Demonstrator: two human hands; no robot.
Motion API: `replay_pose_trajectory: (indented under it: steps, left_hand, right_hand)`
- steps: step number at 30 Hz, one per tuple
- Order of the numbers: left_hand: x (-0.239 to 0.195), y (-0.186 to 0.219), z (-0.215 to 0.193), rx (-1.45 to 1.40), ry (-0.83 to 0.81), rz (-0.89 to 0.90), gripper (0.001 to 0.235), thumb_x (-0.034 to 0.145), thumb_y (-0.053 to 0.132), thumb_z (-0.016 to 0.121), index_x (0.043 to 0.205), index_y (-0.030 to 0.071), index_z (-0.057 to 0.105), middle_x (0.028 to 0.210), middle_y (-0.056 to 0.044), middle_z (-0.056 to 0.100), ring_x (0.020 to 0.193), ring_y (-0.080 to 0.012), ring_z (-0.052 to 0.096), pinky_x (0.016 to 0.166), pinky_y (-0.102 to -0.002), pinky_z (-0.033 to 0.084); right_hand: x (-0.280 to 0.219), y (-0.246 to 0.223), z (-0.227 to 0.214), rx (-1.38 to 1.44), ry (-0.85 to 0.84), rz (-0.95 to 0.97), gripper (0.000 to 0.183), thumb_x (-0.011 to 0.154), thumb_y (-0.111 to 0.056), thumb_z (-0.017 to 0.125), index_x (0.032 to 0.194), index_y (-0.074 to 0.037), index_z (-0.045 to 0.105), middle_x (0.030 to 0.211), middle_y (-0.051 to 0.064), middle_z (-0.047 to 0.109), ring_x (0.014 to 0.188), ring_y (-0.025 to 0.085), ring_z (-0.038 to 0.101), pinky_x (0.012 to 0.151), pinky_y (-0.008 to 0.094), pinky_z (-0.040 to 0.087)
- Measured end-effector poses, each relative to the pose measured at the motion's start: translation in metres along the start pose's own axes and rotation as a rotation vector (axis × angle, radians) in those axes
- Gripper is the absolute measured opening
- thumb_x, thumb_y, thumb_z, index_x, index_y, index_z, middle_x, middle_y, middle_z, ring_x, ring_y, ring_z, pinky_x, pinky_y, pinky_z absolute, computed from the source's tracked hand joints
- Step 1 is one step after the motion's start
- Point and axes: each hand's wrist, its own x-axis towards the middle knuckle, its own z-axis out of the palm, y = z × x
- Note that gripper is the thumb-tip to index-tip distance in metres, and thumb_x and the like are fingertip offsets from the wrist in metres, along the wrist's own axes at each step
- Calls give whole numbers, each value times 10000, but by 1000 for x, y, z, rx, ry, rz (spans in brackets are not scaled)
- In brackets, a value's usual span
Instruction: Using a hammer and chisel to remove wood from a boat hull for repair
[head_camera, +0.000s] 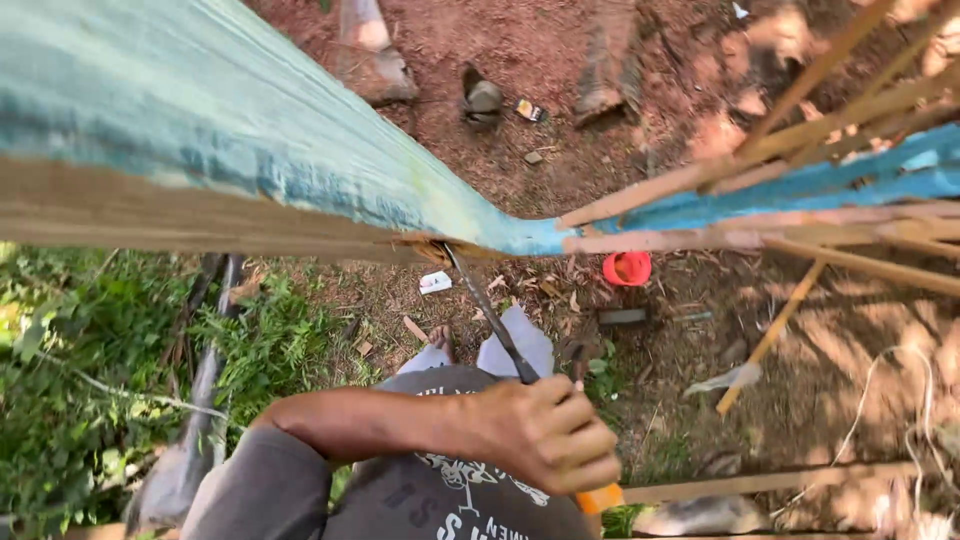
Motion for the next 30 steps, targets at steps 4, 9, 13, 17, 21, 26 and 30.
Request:
replay_pose_trajectory:
  steps: [4, 9, 13, 17, 21, 26, 30]
  left_hand:
    - [-4, 2, -37, -226, 89, 93, 294, 931, 83, 468, 650, 160, 430, 617, 22, 379, 519, -120, 350, 494, -257, 272]
    - [5, 13, -69, -800, 255, 64, 410, 986, 87, 283, 655, -5, 508, 601, -50, 323, 461, -178, 338, 445, -296, 290]
    - [9, 14, -67, -314, 279, 120, 303, 861, 114, 642, 624, 114, 455, 540, 44, 292, 441, -82, 282, 415, -231, 236]
    - [10, 10, -68, -162, 160, 213, 317, 894, 146, 640, 672, 124, 414, 535, 48, 314, 439, -86, 308, 424, -235, 248]
    - [0, 10, -65, -142, 133, 304, 323, 897, 152, 631, 652, 128, 422, 534, 39, 316, 440, -89, 294, 433, -230, 252]
    - [-14, 9, -71, -107, -171, 400, 245, 859, 94, 323, 1006, 52, 514, 692, -17, 373, 615, -173, 397, 622, -311, 393]
    - [-14, 7, -70, -197, -187, 361, 281, 856, -96, 475, 1067, 71, 393, 913, -91, 423, 789, -194, 458, 647, -307, 502]
  right_hand:
    - [4, 13, 36, -35, -15, 26, 637, 874, -537, 321, 702, -20, 652, 721, 180, 663, 651, 286, 586, 597, 359, 403]
    - [25, 84, 74, 576, 43, 103, 554, 871, -540, 463, 579, -69, 477, 470, 93, 453, 373, 190, 410, 383, 301, 300]
    - [1, 95, 72, 542, 85, 236, 542, 855, -546, 468, 700, -35, 562, 594, 89, 485, 501, 172, 407, 438, 319, 320]
    - [9, 151, 81, 596, 161, 146, 570, 894, -548, 434, 638, -50, 542, 481, 116, 497, 387, 216, 469, 365, 335, 381]
    - [-8, 166, 86, 767, 109, 131, 536, 911, -548, 414, 678, -67, 457, 495, 84, 415, 376, 186, 404, 335, 321, 348]
    - [-37, 178, 89, 811, 165, 92, 514, 904, -536, 451, 673, -78, 479, 499, 78, 443, 376, 175, 421, 331, 300, 338]
    - [-65, 177, 86, 784, 143, 131, 525, 941, -515, 407, 683, -64, 479, 515, 95, 455, 410, 204, 429, 377, 331, 362]
